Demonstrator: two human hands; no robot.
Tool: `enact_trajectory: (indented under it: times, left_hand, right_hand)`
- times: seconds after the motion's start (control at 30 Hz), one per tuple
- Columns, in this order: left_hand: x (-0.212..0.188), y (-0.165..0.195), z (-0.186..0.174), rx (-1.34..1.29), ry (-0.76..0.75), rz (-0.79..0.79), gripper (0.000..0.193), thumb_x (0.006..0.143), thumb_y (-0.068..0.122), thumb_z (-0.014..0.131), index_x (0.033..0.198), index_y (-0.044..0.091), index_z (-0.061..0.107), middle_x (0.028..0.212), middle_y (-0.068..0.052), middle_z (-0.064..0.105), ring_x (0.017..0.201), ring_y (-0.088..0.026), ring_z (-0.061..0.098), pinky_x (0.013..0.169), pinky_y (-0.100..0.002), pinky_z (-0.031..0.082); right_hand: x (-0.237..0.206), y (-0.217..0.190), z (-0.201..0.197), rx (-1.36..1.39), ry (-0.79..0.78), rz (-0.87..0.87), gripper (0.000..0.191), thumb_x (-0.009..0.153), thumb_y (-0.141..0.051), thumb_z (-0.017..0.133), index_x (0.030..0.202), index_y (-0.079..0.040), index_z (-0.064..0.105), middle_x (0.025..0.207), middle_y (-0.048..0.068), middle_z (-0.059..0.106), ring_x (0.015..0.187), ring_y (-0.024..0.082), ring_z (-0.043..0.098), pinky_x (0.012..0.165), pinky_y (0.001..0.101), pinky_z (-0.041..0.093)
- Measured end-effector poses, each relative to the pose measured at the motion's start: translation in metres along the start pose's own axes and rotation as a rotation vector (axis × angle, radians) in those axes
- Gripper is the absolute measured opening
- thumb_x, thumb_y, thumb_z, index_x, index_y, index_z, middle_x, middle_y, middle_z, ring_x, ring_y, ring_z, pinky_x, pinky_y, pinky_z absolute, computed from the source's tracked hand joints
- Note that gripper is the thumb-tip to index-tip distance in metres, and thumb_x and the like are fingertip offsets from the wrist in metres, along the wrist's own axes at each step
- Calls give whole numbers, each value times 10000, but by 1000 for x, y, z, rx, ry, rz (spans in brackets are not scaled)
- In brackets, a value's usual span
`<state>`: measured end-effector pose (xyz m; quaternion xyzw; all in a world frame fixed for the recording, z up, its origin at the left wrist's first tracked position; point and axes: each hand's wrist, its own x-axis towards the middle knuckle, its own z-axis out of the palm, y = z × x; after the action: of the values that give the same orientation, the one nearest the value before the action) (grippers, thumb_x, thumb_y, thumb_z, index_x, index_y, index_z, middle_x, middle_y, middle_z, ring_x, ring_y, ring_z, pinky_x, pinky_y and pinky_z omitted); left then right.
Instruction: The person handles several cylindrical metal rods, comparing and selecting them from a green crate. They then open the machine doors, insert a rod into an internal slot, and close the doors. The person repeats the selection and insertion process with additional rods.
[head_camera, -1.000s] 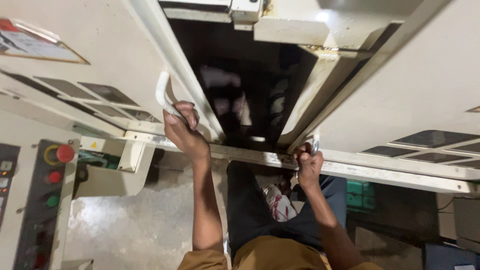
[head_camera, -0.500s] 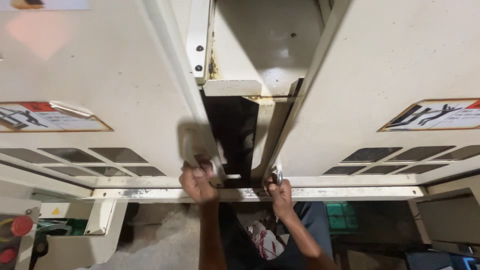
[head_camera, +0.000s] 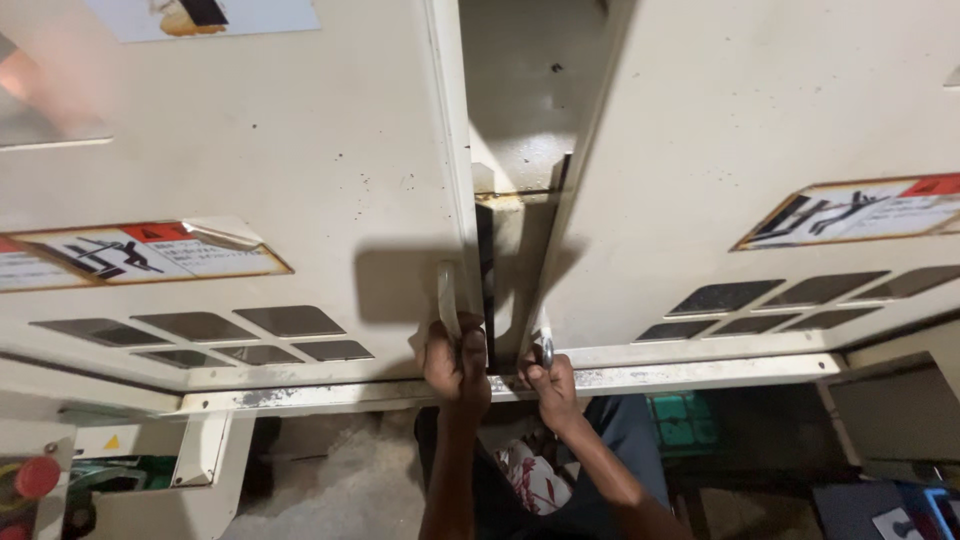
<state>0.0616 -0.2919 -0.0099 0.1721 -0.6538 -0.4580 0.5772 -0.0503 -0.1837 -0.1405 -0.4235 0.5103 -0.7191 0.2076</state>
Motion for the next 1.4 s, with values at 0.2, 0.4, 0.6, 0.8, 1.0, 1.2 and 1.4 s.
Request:
enact_trajectory:
  times: [0.2,0.4,0.6,0.8,1.0,1.2,1.4]
  left_hand:
    - [-6,4,10,-42,-47,-78,164,1003,168,633,1019,5,643,813,-44,664,642,-118,567,603,-286,477]
    - [-3,7,13,100,-24,2,111,962,113,663,1036,31,667,819,-59,681,666,-156,620,633,-296,504]
    - [-1,14,13,143,-49,27,130,965,105,669,1060,15,664,846,-72,697,700,-184,646,661,-329,521]
    - [6,22,12,77,-76,17,139,965,99,667,1069,8,654,807,-64,681,641,-156,643,600,-321,515]
    - [4,25,14,137,-55,-70,115,947,91,703,1028,11,687,694,-65,632,552,-153,572,536,-316,461]
    - [7,29,13,71,-60,-8,147,985,126,680,1075,13,650,800,-68,691,639,-143,657,598,-299,525]
    - [8,30,11,63,-67,-44,121,971,114,665,1030,8,668,736,-53,655,605,-132,630,572,-294,505]
  right_hand:
    - [-4,-2,-2,-65,4,20,593,1038,-557,534,756,-36,516,650,10,492,591,106,445,539,276,344]
    - [3,-4,-1,-83,2,-15,586,1039,-548,532,760,-33,525,670,18,514,604,109,460,548,285,365]
    - [0,2,-5,-56,2,-2,589,1042,-551,544,750,-43,486,669,13,481,614,112,432,554,290,350]
    - [1,3,-6,-69,-2,-7,616,1032,-585,535,722,-57,466,681,0,467,623,101,418,558,287,338]
    - [3,-5,-4,-32,-3,5,627,1028,-589,550,717,-50,472,704,3,468,637,103,408,560,287,320]
    - [4,-9,-1,-38,7,-4,617,1023,-584,539,716,-50,492,676,-10,469,613,95,406,549,283,321]
    - [3,-11,0,-42,27,19,606,1033,-548,573,707,-50,459,682,-8,449,627,97,399,555,282,319]
